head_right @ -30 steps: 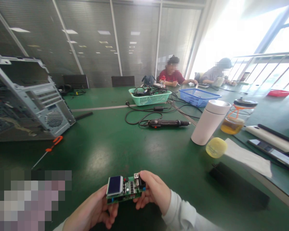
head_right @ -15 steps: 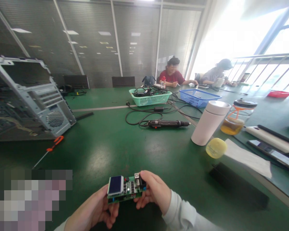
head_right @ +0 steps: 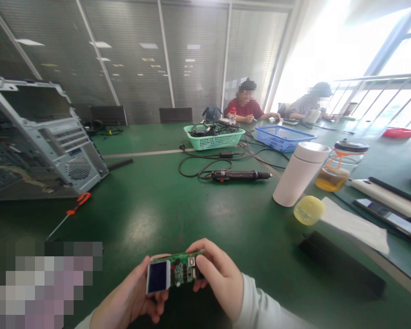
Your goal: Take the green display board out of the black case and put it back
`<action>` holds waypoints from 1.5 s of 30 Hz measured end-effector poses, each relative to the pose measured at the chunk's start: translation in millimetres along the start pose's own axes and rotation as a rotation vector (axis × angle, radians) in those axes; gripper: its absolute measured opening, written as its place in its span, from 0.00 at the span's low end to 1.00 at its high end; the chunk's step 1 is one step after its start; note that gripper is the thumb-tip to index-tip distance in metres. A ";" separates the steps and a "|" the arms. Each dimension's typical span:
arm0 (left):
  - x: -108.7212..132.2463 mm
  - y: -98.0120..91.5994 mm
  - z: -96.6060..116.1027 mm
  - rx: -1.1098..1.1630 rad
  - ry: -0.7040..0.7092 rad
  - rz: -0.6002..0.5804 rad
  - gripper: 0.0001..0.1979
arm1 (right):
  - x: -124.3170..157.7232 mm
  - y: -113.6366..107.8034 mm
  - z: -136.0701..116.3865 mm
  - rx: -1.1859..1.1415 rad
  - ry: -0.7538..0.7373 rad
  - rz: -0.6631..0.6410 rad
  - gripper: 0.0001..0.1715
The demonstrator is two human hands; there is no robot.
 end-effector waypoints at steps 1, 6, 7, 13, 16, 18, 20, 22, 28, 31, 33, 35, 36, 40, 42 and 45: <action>1.2 -1.2 1.1 0.009 0.015 0.024 0.34 | 3.8 0.8 -6.2 0.053 -0.064 -0.008 0.29; 6.2 -4.6 9.6 0.050 0.088 0.082 0.30 | 17.3 5.7 -23.6 0.321 -0.228 -0.084 0.23; 6.5 -5.1 11.2 0.053 0.098 0.080 0.30 | 17.5 6.2 -23.5 0.308 -0.216 -0.097 0.27; 10.0 -7.9 16.8 -0.021 0.149 0.135 0.30 | 14.7 8.3 -21.8 0.289 -0.195 -0.100 0.32; 16.9 -2.6 22.6 -0.090 0.181 0.162 0.27 | 14.0 10.8 -19.6 0.427 -0.165 -0.105 0.26; 21.0 0.5 26.5 -0.126 0.195 0.176 0.26 | 13.9 13.9 -20.1 0.519 -0.163 -0.135 0.19; 22.2 1.4 28.5 -0.145 0.206 0.182 0.25 | 13.8 16.2 -21.7 0.586 -0.168 -0.158 0.16; 20.3 0.8 27.9 -0.149 0.208 0.169 0.27 | 13.8 15.9 -23.8 0.618 -0.167 -0.144 0.18; 15.8 -2.3 25.8 -0.151 0.207 0.153 0.27 | 16.5 18.9 -28.4 0.598 -0.173 -0.147 0.21; 18.0 0.0 26.9 -0.149 0.191 0.147 0.26 | 16.0 19.2 -28.2 0.641 -0.151 -0.127 0.17; 18.7 1.3 26.5 -0.135 0.167 0.143 0.27 | 15.6 19.0 -28.7 0.658 -0.141 -0.111 0.14; 18.4 1.6 25.4 -0.102 0.138 0.143 0.28 | 16.1 18.6 -29.8 0.660 -0.137 -0.099 0.12; 18.1 1.4 25.3 -0.082 0.129 0.145 0.28 | 16.8 18.0 -30.5 0.660 -0.142 -0.095 0.12; 18.2 0.0 27.8 -0.033 0.117 0.158 0.28 | 22.8 7.7 -29.2 0.579 -0.179 -0.027 0.13; 19.9 1.2 30.2 -0.031 0.111 0.152 0.28 | 25.5 -3.5 -21.7 0.426 -0.151 0.033 0.14; 23.8 5.0 34.8 -0.050 0.109 0.141 0.26 | 25.9 -18.1 -4.7 0.189 -0.055 0.067 0.20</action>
Point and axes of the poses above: each hand's wrist, its own x-axis away from the middle knuckle, its own y-axis out of the palm, z = x × y, the point moved 7 cm from there along -x, towards the middle knuckle, and after that the axes turned 5 degrees about -x, right-handed, at the moved point
